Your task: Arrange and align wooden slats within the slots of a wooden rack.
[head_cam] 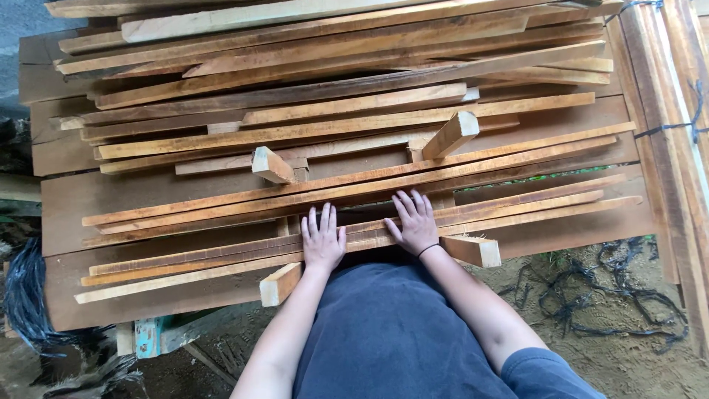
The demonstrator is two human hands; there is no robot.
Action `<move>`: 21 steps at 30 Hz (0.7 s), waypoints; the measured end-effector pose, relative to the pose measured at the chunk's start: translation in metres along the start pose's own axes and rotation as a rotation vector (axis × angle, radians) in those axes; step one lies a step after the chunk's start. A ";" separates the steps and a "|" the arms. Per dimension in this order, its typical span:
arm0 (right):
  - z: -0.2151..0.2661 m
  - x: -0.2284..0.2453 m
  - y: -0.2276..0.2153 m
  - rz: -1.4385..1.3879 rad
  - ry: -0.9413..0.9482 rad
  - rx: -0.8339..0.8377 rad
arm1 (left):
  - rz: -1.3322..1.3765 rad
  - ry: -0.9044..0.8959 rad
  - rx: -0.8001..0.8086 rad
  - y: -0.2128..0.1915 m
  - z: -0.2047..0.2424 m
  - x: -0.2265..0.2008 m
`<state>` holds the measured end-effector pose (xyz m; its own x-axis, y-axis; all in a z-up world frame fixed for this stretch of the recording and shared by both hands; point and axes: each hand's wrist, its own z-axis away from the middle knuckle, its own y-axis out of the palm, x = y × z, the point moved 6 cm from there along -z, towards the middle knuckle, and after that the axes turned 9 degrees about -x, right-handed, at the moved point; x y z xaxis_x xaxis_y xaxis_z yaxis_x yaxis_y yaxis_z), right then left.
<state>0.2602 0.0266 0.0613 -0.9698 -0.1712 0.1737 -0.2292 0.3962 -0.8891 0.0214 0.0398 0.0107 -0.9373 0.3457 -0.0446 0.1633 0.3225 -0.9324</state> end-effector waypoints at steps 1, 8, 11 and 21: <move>0.001 0.000 0.001 0.001 0.002 0.000 | 0.001 0.002 0.001 0.001 0.000 0.001; 0.013 -0.005 0.015 0.061 0.023 0.102 | -0.001 0.058 -0.074 0.002 -0.001 -0.001; 0.013 -0.008 0.021 0.066 0.032 0.136 | -0.008 0.058 -0.073 0.003 -0.002 -0.002; 0.009 -0.009 0.017 0.047 -0.001 0.117 | 0.006 0.055 -0.122 0.011 0.005 0.002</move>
<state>0.2654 0.0265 0.0405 -0.9791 -0.1559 0.1305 -0.1723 0.2957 -0.9396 0.0202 0.0398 -0.0017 -0.9184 0.3947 -0.0266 0.2079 0.4242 -0.8814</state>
